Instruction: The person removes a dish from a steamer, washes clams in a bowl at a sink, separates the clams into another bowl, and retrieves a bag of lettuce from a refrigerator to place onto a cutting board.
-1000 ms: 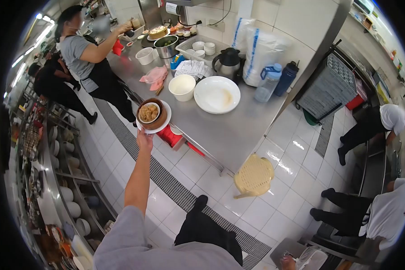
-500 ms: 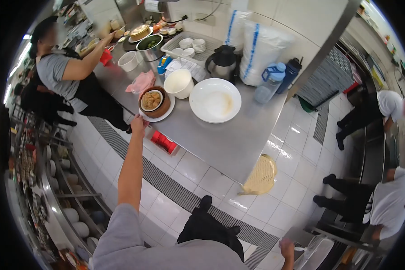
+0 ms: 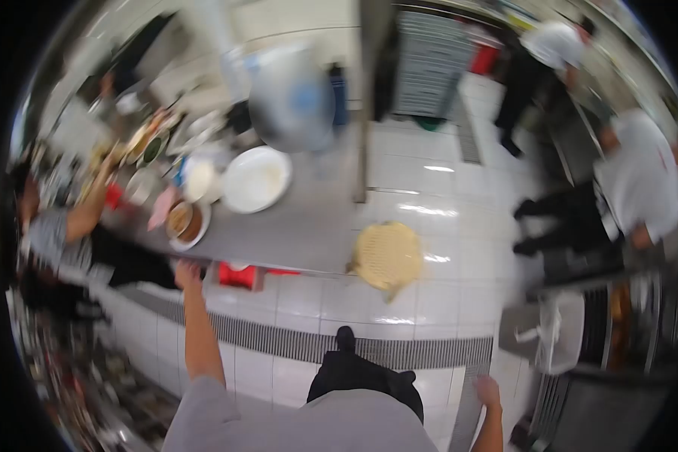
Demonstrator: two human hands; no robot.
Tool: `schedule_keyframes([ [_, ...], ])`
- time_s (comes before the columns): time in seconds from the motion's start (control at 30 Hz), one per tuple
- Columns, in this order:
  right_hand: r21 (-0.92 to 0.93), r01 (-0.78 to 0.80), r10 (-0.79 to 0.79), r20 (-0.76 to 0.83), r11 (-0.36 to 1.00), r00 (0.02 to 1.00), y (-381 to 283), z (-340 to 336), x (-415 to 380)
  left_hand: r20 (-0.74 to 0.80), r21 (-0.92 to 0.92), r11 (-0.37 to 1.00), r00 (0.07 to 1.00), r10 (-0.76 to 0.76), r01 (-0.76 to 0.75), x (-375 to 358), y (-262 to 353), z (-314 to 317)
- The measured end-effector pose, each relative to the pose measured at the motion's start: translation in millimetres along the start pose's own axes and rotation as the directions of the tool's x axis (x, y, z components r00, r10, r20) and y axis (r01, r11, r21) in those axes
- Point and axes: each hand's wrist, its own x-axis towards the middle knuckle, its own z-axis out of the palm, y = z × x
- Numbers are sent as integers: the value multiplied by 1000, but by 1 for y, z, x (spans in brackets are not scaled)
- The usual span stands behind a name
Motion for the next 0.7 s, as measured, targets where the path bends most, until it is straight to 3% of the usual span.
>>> schedule_keyframes([
  [0.03,68,-56,57,-14,996,998,3,1,-16,6,47,997,998,66,-66,26,-36,-23],
  [0.07,144,-119,125,-33,982,992,6,-2,-34,-6,60,995,997,-79,79,-45,-23,16],
  [0.1,215,-138,161,-94,967,982,26,11,-47,86,-5,999,995,-50,50,-78,-45,17],
  [0.13,246,-225,249,-70,943,966,34,13,-65,79,226,968,992,93,-109,-147,-62,45],
  [0.17,188,-272,287,-61,944,956,42,15,-82,210,309,949,978,2,-69,-191,-82,52],
  [0.2,335,-280,337,-126,900,933,61,33,-103,198,330,937,979,47,-112,-241,-117,67],
  [0.23,402,-300,384,-146,865,912,69,36,-129,540,377,922,830,-140,-90,-277,-146,61],
  [0.27,468,-308,425,-169,828,889,72,36,-149,510,429,903,831,-223,-20,-351,-164,75],
  [0.3,528,-324,483,-194,785,854,76,36,-171,427,586,806,811,-399,88,-383,-211,71],
  [0.37,628,-367,607,-218,687,764,85,59,-224,422,780,625,708,-566,36,-470,-269,84],
  [0.4,654,-385,652,-224,651,724,94,69,-245,461,796,605,655,-599,-6,-510,-287,96],
  [0.47,703,-420,741,-227,574,632,111,85,-289,618,726,449,209,-758,-521,-587,-316,119],
  [0.5,721,-422,767,-234,549,598,120,95,-311,614,700,449,147,-776,-555,-616,-331,133],
  [0.53,740,-423,792,-238,523,562,128,106,-331,558,500,462,-136,-818,-732,-628,-355,148],
  [0.57,769,-432,833,-226,471,506,138,116,-348,407,251,506,-384,-829,-825,-650,-375,162],
  [0.6,766,-448,851,-238,461,468,151,127,-364,315,262,443,-358,-879,-858,-683,-375,177],
  [0.63,762,-465,868,-250,450,430,163,135,-379,271,215,458,-398,-876,-862,-711,-381,189],
  [0.7,824,-458,932,-215,334,293,180,140,-399,241,291,261,-194,-951,-920,-756,-398,213],
])
